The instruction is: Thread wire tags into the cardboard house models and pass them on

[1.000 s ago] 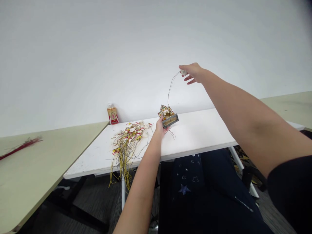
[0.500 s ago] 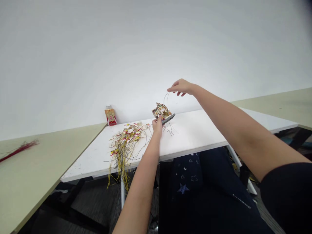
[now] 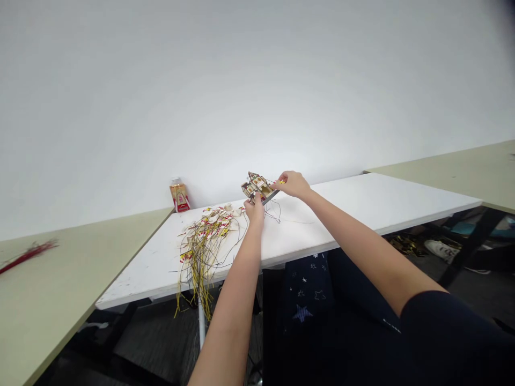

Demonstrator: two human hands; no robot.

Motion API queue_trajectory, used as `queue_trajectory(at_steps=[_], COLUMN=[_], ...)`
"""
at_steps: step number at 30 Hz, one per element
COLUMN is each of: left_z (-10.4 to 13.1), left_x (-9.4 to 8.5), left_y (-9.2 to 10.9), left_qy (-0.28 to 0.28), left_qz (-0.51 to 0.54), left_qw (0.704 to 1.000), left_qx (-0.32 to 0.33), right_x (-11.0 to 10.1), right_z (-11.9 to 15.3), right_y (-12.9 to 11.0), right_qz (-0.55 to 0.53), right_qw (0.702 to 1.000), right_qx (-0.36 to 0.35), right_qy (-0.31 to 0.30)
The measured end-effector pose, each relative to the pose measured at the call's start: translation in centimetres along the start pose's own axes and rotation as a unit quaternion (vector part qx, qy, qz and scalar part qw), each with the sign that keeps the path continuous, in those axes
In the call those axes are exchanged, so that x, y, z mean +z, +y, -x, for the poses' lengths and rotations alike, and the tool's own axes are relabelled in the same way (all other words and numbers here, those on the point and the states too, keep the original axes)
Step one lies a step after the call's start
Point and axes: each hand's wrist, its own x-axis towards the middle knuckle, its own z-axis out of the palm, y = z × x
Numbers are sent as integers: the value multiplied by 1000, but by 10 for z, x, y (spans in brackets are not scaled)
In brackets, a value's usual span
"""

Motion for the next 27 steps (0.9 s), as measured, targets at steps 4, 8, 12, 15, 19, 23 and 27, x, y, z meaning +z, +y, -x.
queue_trajectory(at_steps=[4, 8, 12, 15, 19, 23, 27], left_z=[1, 2, 6, 8, 7, 6, 9], left_x=[-2, -3, -5, -6, -6, -6, -5], left_y=[3, 4, 5, 5, 6, 8, 10], left_qy=[21, 36, 30, 26, 38, 49, 34], left_qz=[-7, -31, -52, -52, -38, -30, -19], left_qw=[1000, 998, 992, 992, 995, 995, 994], left_qx=[11, 48, 108, 116, 88, 78, 102], right_x=[-11, -22, -25, -25, -27, -25, -12], right_z=[-1, -7, -9, -9, -9, -10, -4], right_y=[9, 10, 3, -3, -5, -7, -10], right_qz=[-29, -76, -85, -82, -73, -34, 11], right_qw=[999, 992, 981, 976, 976, 981, 984], right_qx=[8, -58, -106, -116, -130, -179, -175], right_qy=[41, 81, 135, 165, 158, 59, 30])
